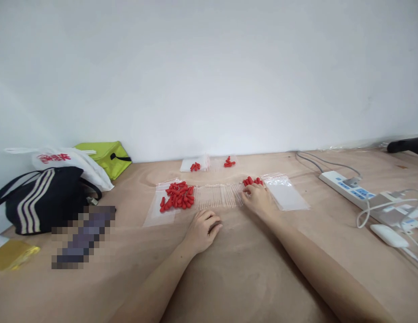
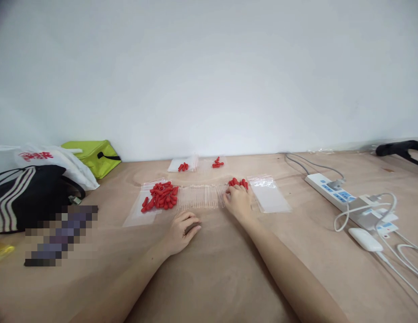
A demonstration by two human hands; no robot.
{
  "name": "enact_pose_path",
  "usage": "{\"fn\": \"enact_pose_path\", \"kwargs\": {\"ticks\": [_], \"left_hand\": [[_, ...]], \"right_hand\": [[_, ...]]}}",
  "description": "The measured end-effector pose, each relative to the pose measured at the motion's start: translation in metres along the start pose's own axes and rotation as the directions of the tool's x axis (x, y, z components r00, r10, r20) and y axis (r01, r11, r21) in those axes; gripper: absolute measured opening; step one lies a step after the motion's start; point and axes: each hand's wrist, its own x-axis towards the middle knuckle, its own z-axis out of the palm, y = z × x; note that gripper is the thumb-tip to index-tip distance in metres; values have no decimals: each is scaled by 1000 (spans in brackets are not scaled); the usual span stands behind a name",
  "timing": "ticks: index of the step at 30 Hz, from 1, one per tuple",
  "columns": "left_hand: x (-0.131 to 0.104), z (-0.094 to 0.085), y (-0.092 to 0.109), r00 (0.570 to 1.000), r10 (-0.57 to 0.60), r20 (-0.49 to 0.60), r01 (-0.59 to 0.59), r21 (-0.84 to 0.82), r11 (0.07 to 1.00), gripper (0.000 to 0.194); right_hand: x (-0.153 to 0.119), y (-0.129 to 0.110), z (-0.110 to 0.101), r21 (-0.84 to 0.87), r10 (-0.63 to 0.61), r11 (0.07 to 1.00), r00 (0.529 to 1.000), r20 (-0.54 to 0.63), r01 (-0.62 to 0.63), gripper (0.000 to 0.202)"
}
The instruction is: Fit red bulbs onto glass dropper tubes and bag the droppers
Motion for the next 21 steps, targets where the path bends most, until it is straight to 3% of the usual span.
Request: {"fn": "enact_pose_path", "kwargs": {"ticks": [7,10,12,15,17,21], "left_hand": [[-2,0,1,999,-18,-41,16,-41,999,11],[0,-6,-5,981,-99,-167,101,8,995,13],[4,-15,-14,943,-156,-293,197,115,974,13],[12,-30,-29,857,-263,-442,418,301,857,11],[17,-37,-37,828,-324,-457,516,398,758,15],[26,-38,-46,830,-365,-421,549,511,661,22]], "right_hand": [[2,-20,-4,-238,100,969,985,137,-66,30],[6,-22,-5,-247,153,963,970,188,-104,32],[8,-24,-4,-249,204,957,955,217,-148,32],[12,-26,-2,-248,240,951,947,214,-185,33],[14,-26,-1,-249,246,949,948,201,-194,33],[15,-24,0,-247,262,946,941,213,-208,31]]}}
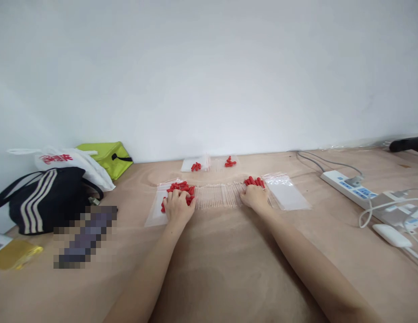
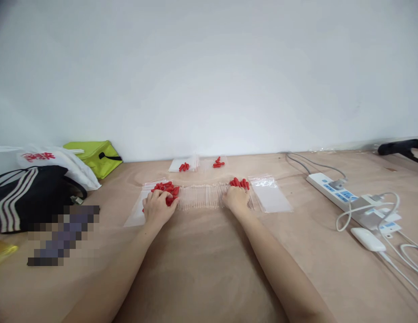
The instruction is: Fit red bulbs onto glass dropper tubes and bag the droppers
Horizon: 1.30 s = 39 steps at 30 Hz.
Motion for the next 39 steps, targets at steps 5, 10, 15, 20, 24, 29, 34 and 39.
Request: {"fn": "enact_pose_path", "kwargs": {"ticks": [5,10,15,20,24,29,34,39], "left_hand": [[3,8,4,1000,24,10,-24,29,999,20],[3,3,6,998,9,-55,-8,17,1000,20],[-19,-18,15,986,63,-157,-86,-146,986,18],[-56,-21,25,952,302,-51,-290,-462,838,10],[-62,-17,28,936,347,60,-244,-600,762,6],[-58,-16,32,920,375,114,-199,-688,698,12],[-58,-10,38,894,421,153,-211,-685,698,14],[-57,-9,38,910,379,167,-159,-705,691,7]], "right_hand": [[-3,6,5,31,-53,998,994,-92,56,29],[-22,18,17,200,-244,928,917,-316,315,24],[-51,31,24,387,-357,780,858,-368,491,18],[-67,33,25,449,-443,687,819,-365,572,20],[-71,30,28,412,-508,673,789,-346,614,27],[-74,25,27,443,-563,633,770,-301,636,23],[-76,20,23,458,-579,630,773,-260,627,19],[-77,19,21,424,-601,641,762,-240,639,21]]}}
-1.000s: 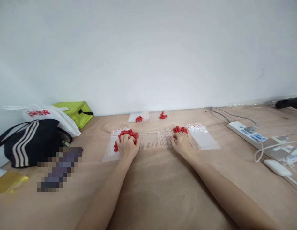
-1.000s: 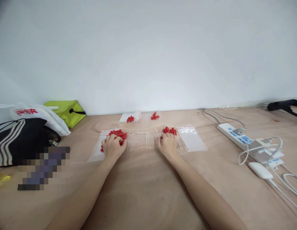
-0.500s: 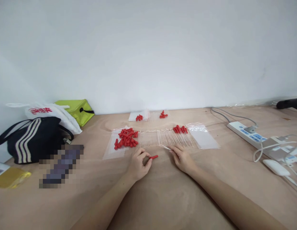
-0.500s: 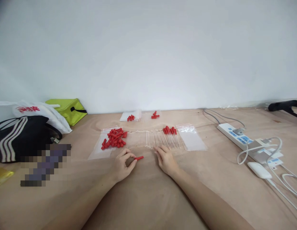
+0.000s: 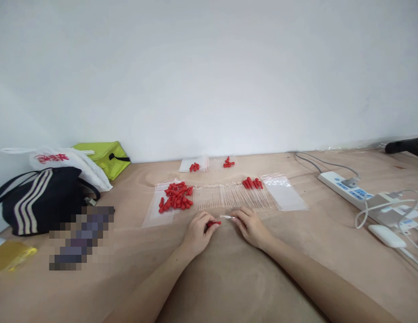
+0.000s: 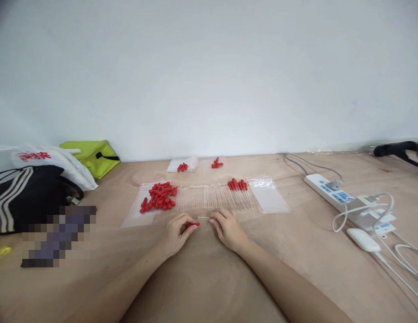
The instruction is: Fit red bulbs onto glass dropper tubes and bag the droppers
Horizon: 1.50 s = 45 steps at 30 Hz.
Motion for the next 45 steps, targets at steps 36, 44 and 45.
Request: {"fn": "enact_pose_path", "kwargs": {"ticks": [36,44,45], "left_hand": [[-6,-3,0,993,82,83,-80,-28,996,13],[-8,0,0,986,152,65,-152,-15,988,14],[-8,0,0,983,166,75,-165,-19,986,14]], "right_hand": [[2,-2,0,-110,-162,980,986,34,165,24],[0,-9,4,-66,-176,982,983,42,179,29],[0,-9,5,-65,-173,982,984,48,176,29]]}}
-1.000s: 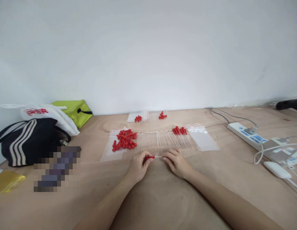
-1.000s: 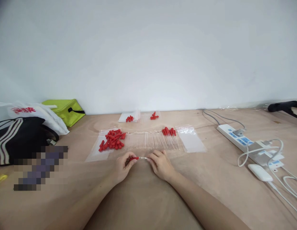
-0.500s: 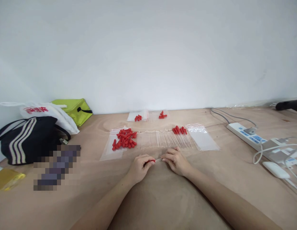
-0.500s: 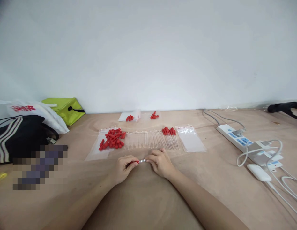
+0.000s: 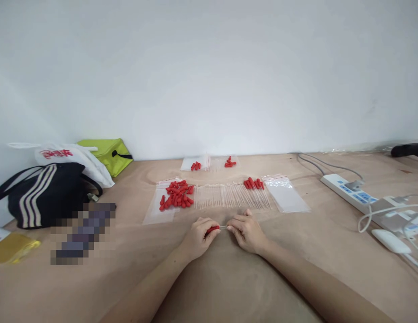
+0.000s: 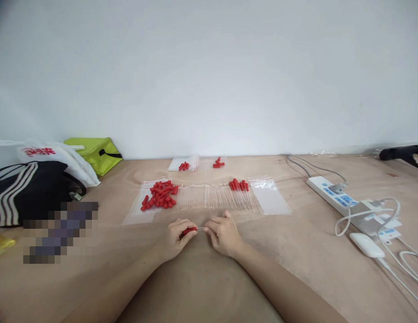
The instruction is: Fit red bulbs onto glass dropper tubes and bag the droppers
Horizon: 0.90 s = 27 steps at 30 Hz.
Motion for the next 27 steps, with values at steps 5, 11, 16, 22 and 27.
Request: {"fn": "enact_pose_path", "kwargs": {"ticks": [5,11,16,22,27], "left_hand": [[1,-1,2,999,12,29,-12,-14,1000,16],[2,-2,-1,996,31,87,-33,13,999,20],[5,-8,-8,997,53,61,-54,9,999,18],[2,-9,-16,996,-51,-76,52,3,999,28],[1,-6,-21,972,-199,-128,207,54,977,45]], "right_hand": [[1,-3,2,-18,21,1000,1000,13,-21,29],[4,-5,3,-7,36,999,998,53,-35,29],[8,-8,-4,-47,4,999,998,59,-1,26],[6,4,-13,-221,1,975,1000,8,1,19],[13,40,-23,-258,410,839,869,-277,-479,24]]}}
